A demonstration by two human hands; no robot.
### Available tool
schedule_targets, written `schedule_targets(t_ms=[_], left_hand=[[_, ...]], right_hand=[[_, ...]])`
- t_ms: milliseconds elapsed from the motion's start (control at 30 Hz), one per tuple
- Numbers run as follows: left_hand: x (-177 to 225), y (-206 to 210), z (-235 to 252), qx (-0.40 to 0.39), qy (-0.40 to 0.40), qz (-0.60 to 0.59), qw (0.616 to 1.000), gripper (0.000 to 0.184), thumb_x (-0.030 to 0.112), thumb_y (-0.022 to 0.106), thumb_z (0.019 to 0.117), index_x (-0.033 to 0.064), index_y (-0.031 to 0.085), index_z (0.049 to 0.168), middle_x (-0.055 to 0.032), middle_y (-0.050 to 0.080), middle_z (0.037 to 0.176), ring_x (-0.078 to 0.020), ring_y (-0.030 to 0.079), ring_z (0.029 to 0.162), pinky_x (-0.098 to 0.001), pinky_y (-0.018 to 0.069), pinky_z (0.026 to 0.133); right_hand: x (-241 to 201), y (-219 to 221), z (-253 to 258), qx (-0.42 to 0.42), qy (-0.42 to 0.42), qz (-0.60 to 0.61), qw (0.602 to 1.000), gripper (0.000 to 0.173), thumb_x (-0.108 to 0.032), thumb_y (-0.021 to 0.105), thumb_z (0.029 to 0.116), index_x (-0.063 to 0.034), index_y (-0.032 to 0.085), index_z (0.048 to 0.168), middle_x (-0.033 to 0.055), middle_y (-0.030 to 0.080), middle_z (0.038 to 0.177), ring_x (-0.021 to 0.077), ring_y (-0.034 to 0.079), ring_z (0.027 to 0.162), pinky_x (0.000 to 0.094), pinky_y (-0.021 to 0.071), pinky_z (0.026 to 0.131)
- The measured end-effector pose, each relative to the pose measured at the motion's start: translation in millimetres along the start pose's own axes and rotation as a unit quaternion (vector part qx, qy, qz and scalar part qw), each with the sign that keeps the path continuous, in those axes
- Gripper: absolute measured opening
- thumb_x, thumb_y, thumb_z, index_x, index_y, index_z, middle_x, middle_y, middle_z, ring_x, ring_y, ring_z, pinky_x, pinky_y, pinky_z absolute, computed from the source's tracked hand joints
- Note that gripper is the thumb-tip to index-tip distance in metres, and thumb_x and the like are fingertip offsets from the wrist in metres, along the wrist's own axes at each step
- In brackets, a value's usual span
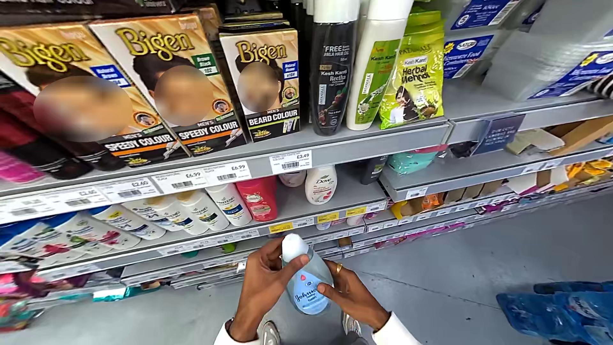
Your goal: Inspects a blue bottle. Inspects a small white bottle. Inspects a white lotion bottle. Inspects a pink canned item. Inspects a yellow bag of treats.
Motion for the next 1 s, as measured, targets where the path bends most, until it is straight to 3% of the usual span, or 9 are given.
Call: schedule_targets(t_ms=[100, 233, 333, 467, 533, 667, 1000], left_hand=[[11.0, -5.4, 6.1, 0.04, -0.022, 0.006, 0.999, 0.04, 0.025, 0.084, 0.0834, 0.0008, 0.073, 0.113, -0.0076, 0.078, 0.093, -0.0179, 0.076, 0.076, -0.0307, 0.0643, 0.069], [9.2, -16.0, 8.5, 0.048, -0.001, 0.053, 0.997, 0.038, 0.039, 0.076, 0.0898, 0.0068, 0.076, 0.11, -0.0036, 0.076, 0.085, -0.0132, 0.066, 0.065, -0.0255, 0.0553, 0.06], [8.6, -20.2, -2.3, 0.013, -0.006, 0.07, 0.997, 0.047, 0.047, 0.063, 0.0967, 0.0069, 0.073, 0.118, -0.0014, 0.075, 0.097, -0.0126, 0.069, 0.081, -0.0278, 0.0575, 0.07], [3.3, -10.7, -28.8, -0.045, -0.006, -0.033, 0.998, 0.052, 0.036, 0.063, 0.0996, -0.005, 0.062, 0.132, -0.0104, 0.074, 0.114, -0.0196, 0.072, 0.101, -0.0344, 0.0619, 0.086], [1.2, -5.6, -38.1, -0.047, -0.008, -0.069, 0.996, 0.053, 0.026, 0.066, 0.0986, -0.0087, 0.056, 0.138, -0.0148, 0.073, 0.118, -0.0236, 0.072, 0.105, -0.0365, 0.0623, 0.089], [-0.2, -4.3, -41.2, -0.017, -0.033, -0.088, 0.995, 0.05, 0.02, 0.063, 0.0995, -0.0079, 0.055, 0.14, -0.0165, 0.072, 0.121, -0.0255, 0.072, 0.106, -0.0365, 0.063, 0.088], [3.5, -4.4, -42.2, -0.04, -0.065, -0.126, 0.989, 0.046, 0.014, 0.054, 0.1025, -0.0072, 0.052, 0.143, -0.0174, 0.07, 0.124, -0.0274, 0.073, 0.103, -0.0384, 0.0654, 0.079]], right_hand=[[-18.3, 8.3, 4.2, 0.018, -0.005, 0.04, 0.999, 0.045, -0.016, 0.072, 0.0959, 0.0047, 0.059, 0.134, 0.0074, 0.074, 0.117, 0.0145, 0.073, 0.104, 0.0326, 0.0624, 0.089], [-36.4, 16.8, 7.6, 0.04, -0.021, 0.096, 0.994, 0.04, -0.011, 0.071, 0.0957, 0.0073, 0.062, 0.131, 0.0111, 0.076, 0.111, 0.0182, 0.074, 0.099, 0.0343, 0.0629, 0.088], [-44.2, 18.6, 5.5, 0.057, -0.009, 0.129, 0.99, 0.039, -0.012, 0.07, 0.0967, 0.008, 0.062, 0.129, 0.0122, 0.076, 0.108, 0.0186, 0.074, 0.097, 0.034, 0.0626, 0.087], [-55.1, 13.7, 3.6, 0.11, 0.002, 0.147, 0.983, 0.038, -0.018, 0.068, 0.0984, 0.0062, 0.064, 0.127, 0.0115, 0.076, 0.106, 0.0182, 0.074, 0.095, 0.0333, 0.0628, 0.085], [-61.1, 12.0, 3.7, 0.117, 0.004, 0.143, 0.983, 0.039, -0.02, 0.068, 0.0988, 0.0063, 0.064, 0.128, 0.0124, 0.076, 0.107, 0.0193, 0.074, 0.096, 0.034, 0.0628, 0.086], [-63.7, 12.5, 3.1, 0.109, 0.043, 0.149, 0.982, 0.04, -0.022, 0.062, 0.1025, 0.0055, 0.062, 0.132, 0.0149, 0.074, 0.111, 0.0224, 0.074, 0.098, 0.0368, 0.0631, 0.085], [-69.3, 8.1, 3.1, 0.088, 0.086, 0.146, 0.982, 0.042, -0.025, 0.058, 0.1053, 0.0033, 0.059, 0.137, 0.0164, 0.072, 0.117, 0.0252, 0.073, 0.102, 0.0388, 0.0633, 0.085]])
Point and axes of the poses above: each hand's wrist, its own z-axis towards the middle knuckle, its own y-axis out of the palm, x = y × z, the point moved 5 cm from there along z, towards the middle knuckle
